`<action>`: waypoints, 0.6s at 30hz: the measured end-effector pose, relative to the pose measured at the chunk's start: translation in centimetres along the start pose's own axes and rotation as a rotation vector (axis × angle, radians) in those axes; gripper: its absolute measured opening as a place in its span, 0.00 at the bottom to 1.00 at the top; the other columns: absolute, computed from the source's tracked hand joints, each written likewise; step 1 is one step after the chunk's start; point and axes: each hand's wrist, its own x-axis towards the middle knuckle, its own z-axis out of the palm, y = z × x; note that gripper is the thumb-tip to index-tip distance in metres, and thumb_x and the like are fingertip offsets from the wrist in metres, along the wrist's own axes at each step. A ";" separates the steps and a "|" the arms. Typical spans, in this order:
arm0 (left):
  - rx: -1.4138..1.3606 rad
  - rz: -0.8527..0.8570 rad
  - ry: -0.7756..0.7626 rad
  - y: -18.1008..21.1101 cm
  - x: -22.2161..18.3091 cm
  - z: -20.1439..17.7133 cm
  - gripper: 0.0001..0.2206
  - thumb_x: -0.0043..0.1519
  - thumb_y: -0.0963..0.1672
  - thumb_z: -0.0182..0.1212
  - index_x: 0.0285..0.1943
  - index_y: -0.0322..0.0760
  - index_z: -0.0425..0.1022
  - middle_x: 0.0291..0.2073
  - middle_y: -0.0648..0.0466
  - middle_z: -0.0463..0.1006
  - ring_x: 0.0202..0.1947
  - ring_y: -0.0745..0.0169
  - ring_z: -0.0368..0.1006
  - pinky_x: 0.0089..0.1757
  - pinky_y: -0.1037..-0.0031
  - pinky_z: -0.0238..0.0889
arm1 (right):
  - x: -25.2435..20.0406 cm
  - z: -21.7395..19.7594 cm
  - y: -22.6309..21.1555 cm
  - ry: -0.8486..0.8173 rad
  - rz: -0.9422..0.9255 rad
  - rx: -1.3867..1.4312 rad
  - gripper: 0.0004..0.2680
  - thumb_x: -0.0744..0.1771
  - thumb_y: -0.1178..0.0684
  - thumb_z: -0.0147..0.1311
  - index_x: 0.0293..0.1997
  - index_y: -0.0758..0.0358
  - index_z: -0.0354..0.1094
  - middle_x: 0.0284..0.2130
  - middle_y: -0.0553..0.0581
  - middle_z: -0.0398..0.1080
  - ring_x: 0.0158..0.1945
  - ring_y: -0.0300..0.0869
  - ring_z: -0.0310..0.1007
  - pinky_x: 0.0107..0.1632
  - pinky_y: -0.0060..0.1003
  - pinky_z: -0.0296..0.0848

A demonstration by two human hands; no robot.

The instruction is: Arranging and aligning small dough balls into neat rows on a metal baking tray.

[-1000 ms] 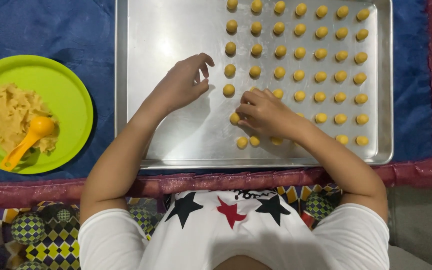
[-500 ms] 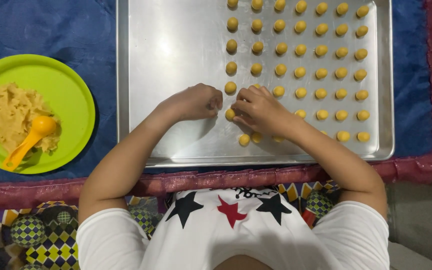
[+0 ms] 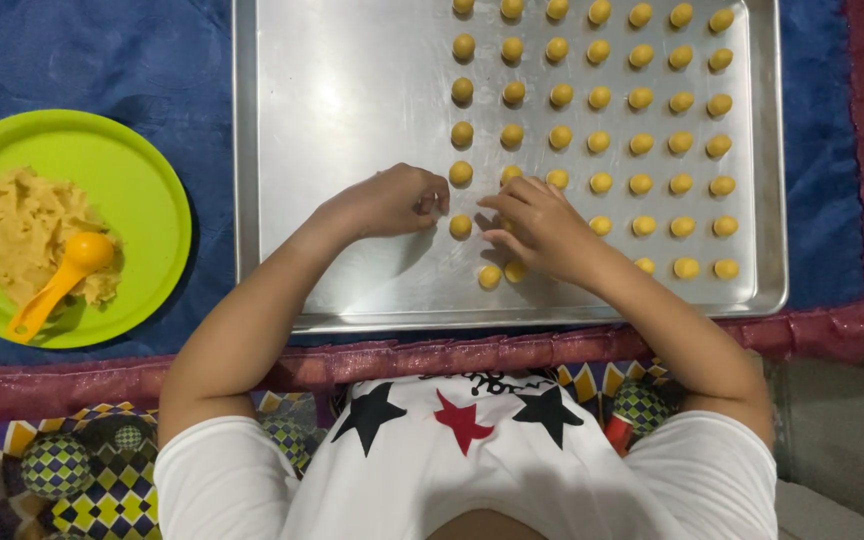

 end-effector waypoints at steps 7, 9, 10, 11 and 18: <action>-0.141 0.035 0.256 -2.1 1.1 0.2 0.07 0.58 0.37 0.58 0.43 0.29 0.78 0.28 0.44 0.77 0.28 0.52 0.76 0.34 0.62 0.71 | -4.2 0.1 0.0 -0.122 -0.071 -0.034 0.14 0.64 0.45 0.62 0.51 0.59 0.74 0.42 0.58 0.69 0.42 0.50 0.65 0.49 0.43 0.64; -0.177 0.052 0.411 -3.3 1.7 0.2 0.07 0.57 0.38 0.59 0.43 0.31 0.78 0.29 0.44 0.77 0.28 0.52 0.74 0.32 0.63 0.69 | -4.8 1.3 0.5 -0.127 -0.094 -0.083 0.11 0.64 0.47 0.63 0.47 0.57 0.75 0.39 0.55 0.68 0.40 0.46 0.64 0.48 0.41 0.62; -0.179 0.049 0.408 -3.4 1.8 0.3 0.07 0.57 0.38 0.59 0.43 0.31 0.78 0.29 0.44 0.77 0.28 0.52 0.74 0.32 0.63 0.69 | -4.9 1.9 0.7 -0.130 -0.093 -0.079 0.11 0.64 0.47 0.63 0.47 0.57 0.75 0.39 0.55 0.68 0.40 0.46 0.64 0.48 0.41 0.62; -0.184 0.035 0.472 -3.4 1.8 0.3 0.06 0.58 0.38 0.59 0.42 0.34 0.77 0.28 0.51 0.76 0.27 0.61 0.71 0.32 0.70 0.67 | -4.9 2.5 1.0 -0.052 -0.159 -0.083 0.11 0.63 0.50 0.63 0.47 0.58 0.74 0.40 0.55 0.67 0.42 0.47 0.64 0.50 0.42 0.63; -0.173 0.056 0.550 -3.7 1.9 0.5 0.05 0.58 0.38 0.59 0.41 0.37 0.75 0.28 0.57 0.75 0.26 0.69 0.68 0.30 0.77 0.64 | -4.3 3.5 0.3 0.102 -0.270 -0.079 0.10 0.62 0.55 0.64 0.45 0.63 0.73 0.40 0.56 0.66 0.44 0.48 0.65 0.53 0.44 0.65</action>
